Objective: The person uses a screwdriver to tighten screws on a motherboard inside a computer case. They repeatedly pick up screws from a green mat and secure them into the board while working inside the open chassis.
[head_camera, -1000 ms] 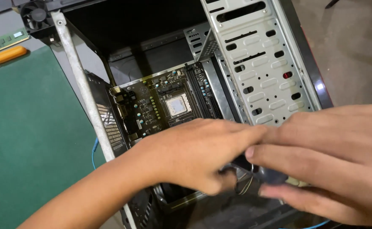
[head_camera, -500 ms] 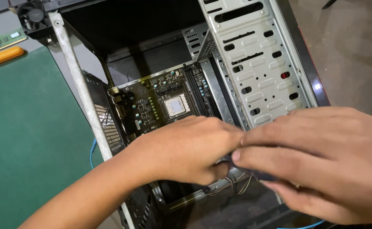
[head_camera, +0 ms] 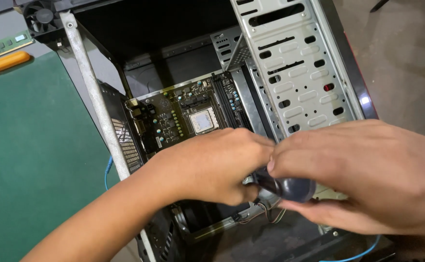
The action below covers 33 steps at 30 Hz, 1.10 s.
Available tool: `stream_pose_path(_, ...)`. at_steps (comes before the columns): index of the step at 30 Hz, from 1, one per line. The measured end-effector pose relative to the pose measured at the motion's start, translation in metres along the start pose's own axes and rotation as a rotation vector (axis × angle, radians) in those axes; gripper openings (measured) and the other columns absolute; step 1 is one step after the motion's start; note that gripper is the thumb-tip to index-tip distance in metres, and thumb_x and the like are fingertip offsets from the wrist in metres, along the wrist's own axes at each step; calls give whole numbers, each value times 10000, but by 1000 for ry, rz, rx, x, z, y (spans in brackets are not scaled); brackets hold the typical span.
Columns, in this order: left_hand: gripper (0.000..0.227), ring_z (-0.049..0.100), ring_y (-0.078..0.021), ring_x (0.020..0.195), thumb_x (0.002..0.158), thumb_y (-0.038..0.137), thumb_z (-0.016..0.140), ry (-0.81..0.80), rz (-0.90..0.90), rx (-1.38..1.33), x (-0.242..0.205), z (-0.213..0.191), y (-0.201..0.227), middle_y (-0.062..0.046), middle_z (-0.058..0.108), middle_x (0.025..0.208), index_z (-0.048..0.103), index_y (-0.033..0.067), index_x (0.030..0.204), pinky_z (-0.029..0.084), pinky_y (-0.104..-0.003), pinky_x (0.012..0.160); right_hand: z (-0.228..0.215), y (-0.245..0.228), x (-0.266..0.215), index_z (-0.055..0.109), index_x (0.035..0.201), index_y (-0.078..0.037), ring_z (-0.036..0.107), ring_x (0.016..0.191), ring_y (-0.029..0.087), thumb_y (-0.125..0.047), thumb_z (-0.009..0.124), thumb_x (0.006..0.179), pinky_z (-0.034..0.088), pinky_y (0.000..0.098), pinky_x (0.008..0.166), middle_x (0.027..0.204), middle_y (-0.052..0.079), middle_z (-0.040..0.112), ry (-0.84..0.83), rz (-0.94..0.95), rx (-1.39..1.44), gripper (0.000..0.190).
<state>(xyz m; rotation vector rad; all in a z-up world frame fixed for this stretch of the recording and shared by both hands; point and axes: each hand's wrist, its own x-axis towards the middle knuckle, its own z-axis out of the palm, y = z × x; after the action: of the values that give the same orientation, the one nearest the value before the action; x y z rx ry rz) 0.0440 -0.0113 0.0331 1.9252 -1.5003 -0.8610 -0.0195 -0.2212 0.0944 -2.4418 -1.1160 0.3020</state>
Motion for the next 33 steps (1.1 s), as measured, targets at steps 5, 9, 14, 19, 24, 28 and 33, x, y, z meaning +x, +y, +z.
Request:
stream_pose_path(5,482,747,-296,761,780,433,866,63,-46,36,9,8,-3,-66,754,862,704,99,1087,585,-456,659,-2,-1,-2,502,1319,-124,783,1072,222,-252,787,831,638,361,891,1224,59,721,61,-38,127,579)
stream_pose_path(9,581,705,-375,731,826,668,751,82,-134,258,12,11,1,-51,727,814,644,154,1076,542,-559,547,5,-1,-5,455,1354,-222,713,761,190,-581,772,814,571,352,516,1102,12,658,7,98,6,722)
stream_pose_path(14,679,710,-333,690,751,750,726,74,-103,281,9,3,3,-2,728,759,629,186,1117,519,-501,479,5,-4,0,645,1123,-169,777,971,131,-393,838,821,616,316,755,1089,-37,766,149,-39,-93,423)
stream_pose_path(19,605,724,-305,822,775,616,877,-124,-253,308,9,-2,-1,-28,720,924,625,157,1078,569,-517,677,3,5,-6,740,983,-285,755,985,92,-590,721,851,609,350,638,1128,-151,776,-76,187,-175,333)
stream_pose_path(24,510,735,-336,921,748,402,941,-273,-353,353,13,12,-16,-89,747,1006,664,100,1051,580,-497,707,-8,0,-14,684,992,-212,793,902,110,-505,877,681,617,294,672,1068,-70,792,187,130,-141,468)
stream_pose_path(28,506,729,-321,932,715,340,962,-313,-374,281,15,18,-22,-91,741,1022,654,77,1019,574,-464,680,-15,0,-34,634,1101,-140,801,827,125,-355,893,635,646,242,699,1069,12,760,288,213,-54,575)
stream_pose_path(33,499,694,-293,963,773,262,911,-335,-418,121,13,10,-12,-117,690,1126,634,51,1130,584,-431,768,1,13,-76,574,1215,-118,708,843,107,-191,792,692,578,193,761,1122,49,667,425,401,41,571)
